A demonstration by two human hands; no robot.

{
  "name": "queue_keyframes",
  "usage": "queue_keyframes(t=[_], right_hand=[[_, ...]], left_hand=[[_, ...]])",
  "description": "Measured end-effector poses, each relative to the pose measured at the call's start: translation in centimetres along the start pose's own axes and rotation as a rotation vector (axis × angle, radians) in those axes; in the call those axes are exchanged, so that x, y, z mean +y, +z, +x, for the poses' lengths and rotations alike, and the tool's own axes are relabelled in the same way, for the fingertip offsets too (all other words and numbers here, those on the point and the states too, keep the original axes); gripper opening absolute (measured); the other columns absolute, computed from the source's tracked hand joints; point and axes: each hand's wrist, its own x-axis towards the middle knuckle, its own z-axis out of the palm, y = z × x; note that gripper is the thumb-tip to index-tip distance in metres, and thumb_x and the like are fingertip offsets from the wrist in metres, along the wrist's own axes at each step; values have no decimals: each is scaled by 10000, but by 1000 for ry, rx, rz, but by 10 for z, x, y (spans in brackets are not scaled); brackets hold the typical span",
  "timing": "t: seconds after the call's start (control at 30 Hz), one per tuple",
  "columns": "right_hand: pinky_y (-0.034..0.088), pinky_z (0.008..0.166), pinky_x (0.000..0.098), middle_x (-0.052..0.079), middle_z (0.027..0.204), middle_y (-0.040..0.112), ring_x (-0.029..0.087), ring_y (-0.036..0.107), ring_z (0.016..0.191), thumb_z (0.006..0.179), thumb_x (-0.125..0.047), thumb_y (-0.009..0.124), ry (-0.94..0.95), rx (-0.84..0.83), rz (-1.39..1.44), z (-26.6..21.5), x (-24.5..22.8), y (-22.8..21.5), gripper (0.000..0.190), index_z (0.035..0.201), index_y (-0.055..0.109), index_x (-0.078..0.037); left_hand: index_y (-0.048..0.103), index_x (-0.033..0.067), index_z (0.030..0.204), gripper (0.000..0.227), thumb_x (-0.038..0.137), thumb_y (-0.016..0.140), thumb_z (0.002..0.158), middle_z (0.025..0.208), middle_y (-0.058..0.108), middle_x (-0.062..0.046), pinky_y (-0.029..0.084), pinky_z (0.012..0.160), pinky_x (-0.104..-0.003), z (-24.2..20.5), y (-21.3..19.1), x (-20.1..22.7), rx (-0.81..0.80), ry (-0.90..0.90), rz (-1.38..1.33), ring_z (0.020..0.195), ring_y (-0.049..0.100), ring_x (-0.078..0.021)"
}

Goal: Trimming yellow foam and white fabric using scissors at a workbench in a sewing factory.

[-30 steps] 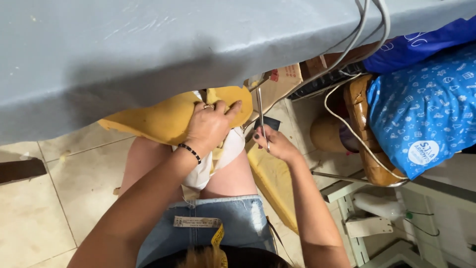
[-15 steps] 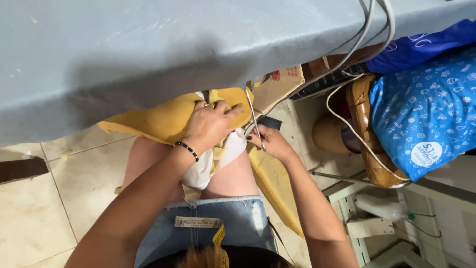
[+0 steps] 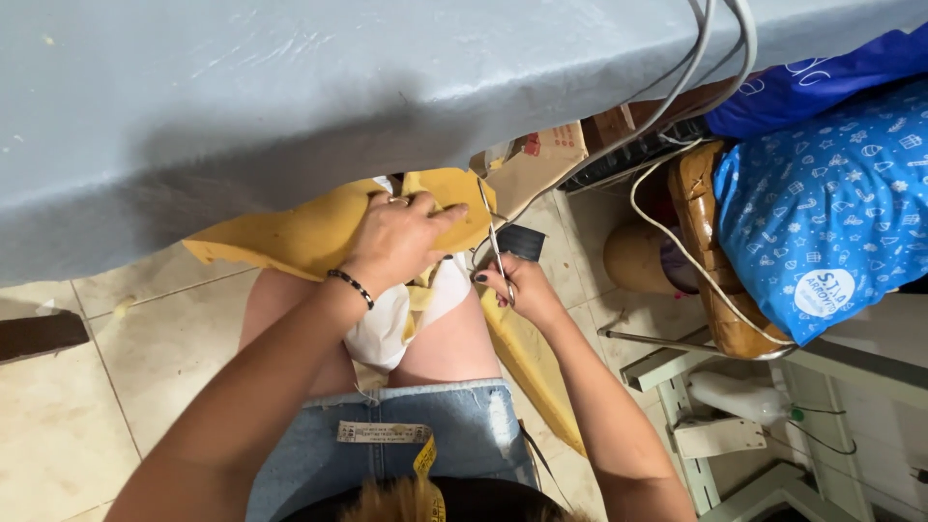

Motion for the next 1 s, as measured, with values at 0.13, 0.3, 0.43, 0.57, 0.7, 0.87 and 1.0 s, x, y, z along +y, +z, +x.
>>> queue_keyframes(t=[0.13,0.3,0.43,0.57,0.7,0.87,1.0], right_hand=[[518,437,259,78,473,594,162,635,411,916,-209,766,6,-24,-22,-5,-11,-4,216,806,694,-37],[527,457,254,71,469,595,153,627,415,933,-207,752,24,-40,23,-3,6,-10,219,813,687,-34],[550,710,465,183,677,714,302,701,710,1031,-492,498,29,-285,-174,-7,-7,-28,453,956,634,-67],[552,725,387,113,693,730,244,693,728,975,-463,611,44,-354,-148,-11,-12,-36,377,924,659,-93],[562,719,365,81,713,728,220,712,745,931,-435,697,-18,-340,-146,15,-8,-38,329,932,667,-107],[558,811,461,137,840,723,324,711,876,899,-527,706,-56,-356,-254,36,-31,-33,433,1034,620,-125],[551,674,325,32,646,671,203,693,673,873,-474,786,-33,-218,-222,37,14,-23,359,887,656,-140]], left_hand=[[544,432,1450,711,489,793,787,1143,617,-22,458,936,-483,0,-18,-5,-125,-21,-32,923,719,-296],[509,422,1469,745,522,783,784,1170,604,-12,452,945,-483,0,-18,-7,-162,-18,-24,968,715,-294],[491,424,1475,758,545,773,782,1188,588,5,436,964,-476,-3,-24,-8,-172,-6,-30,988,707,-287],[479,442,1478,745,537,766,798,1199,581,14,423,994,-488,-3,-33,-8,-198,-11,-56,1019,701,-287],[515,462,1451,670,514,749,825,1238,565,38,388,1046,-478,-1,-29,-10,-288,15,-92,1114,668,-264],[479,531,1455,658,495,727,847,1222,552,67,377,1071,-473,0,-24,-12,-317,-3,-94,1151,650,-235],[514,525,1432,630,483,734,843,1199,550,71,375,1074,-471,3,-22,-11,-339,4,-95,1160,640,-223]])
